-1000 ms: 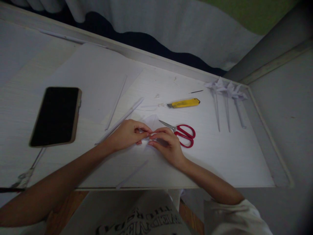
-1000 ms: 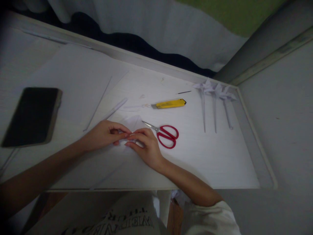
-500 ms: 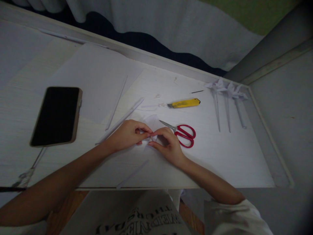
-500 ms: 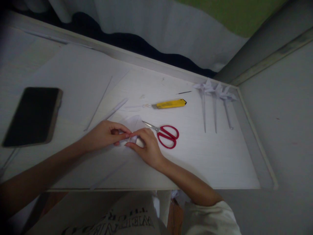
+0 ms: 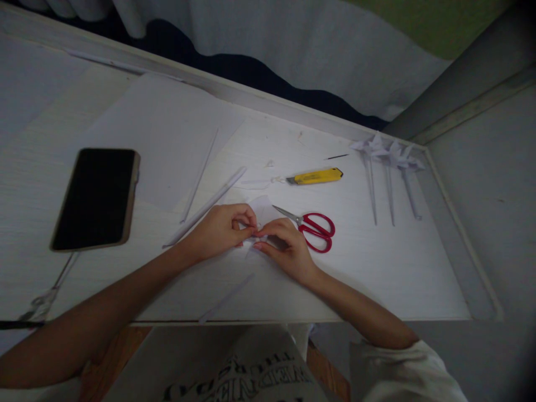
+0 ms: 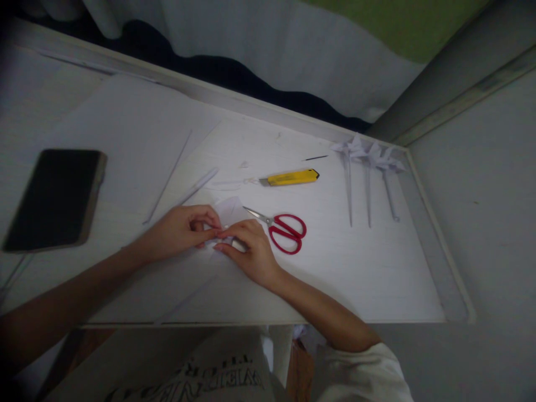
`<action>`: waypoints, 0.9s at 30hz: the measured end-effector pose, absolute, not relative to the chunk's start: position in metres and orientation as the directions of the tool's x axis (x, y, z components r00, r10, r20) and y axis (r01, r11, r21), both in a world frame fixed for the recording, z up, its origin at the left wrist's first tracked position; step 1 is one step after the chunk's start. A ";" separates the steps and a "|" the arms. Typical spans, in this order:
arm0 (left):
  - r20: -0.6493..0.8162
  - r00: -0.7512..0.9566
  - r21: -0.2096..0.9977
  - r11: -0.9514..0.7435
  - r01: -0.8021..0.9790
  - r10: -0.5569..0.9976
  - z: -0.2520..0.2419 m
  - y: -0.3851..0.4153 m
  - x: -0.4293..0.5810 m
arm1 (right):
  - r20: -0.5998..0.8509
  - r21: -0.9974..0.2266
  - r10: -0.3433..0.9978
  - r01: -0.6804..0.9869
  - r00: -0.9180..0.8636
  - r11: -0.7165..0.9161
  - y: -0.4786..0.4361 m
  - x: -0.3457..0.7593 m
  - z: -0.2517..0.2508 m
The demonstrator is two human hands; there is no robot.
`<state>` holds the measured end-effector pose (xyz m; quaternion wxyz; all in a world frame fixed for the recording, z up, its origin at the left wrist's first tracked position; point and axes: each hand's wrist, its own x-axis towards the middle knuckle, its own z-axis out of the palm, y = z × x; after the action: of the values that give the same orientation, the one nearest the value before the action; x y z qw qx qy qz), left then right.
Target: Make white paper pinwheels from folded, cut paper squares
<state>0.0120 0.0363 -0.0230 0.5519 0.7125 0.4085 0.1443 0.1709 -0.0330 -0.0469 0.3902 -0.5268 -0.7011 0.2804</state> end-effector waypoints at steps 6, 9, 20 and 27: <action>-0.214 0.609 0.908 -0.073 0.412 0.764 -0.025 0.035 0.011 | 0.259 -0.803 0.955 0.516 -0.148 0.298 -0.033 0.171 -0.045; -0.202 0.614 0.890 -0.119 0.441 0.763 -0.023 0.034 0.011 | 0.255 -0.804 0.956 0.517 -0.148 0.294 -0.033 0.171 -0.046; -0.110 0.588 0.830 -0.251 0.498 0.801 -0.018 0.030 0.011 | 0.265 -0.804 0.956 0.518 -0.125 0.290 -0.033 0.172 -0.049; -0.069 0.589 0.718 -0.370 0.590 0.805 -0.019 0.028 0.012 | 0.265 -0.809 0.958 0.515 -0.111 0.283 -0.034 0.171 -0.049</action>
<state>0.0121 0.0283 -0.0188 0.3627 0.8141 0.4285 0.1487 0.1715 -0.0339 -0.0494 0.4023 -0.5317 -0.6927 0.2750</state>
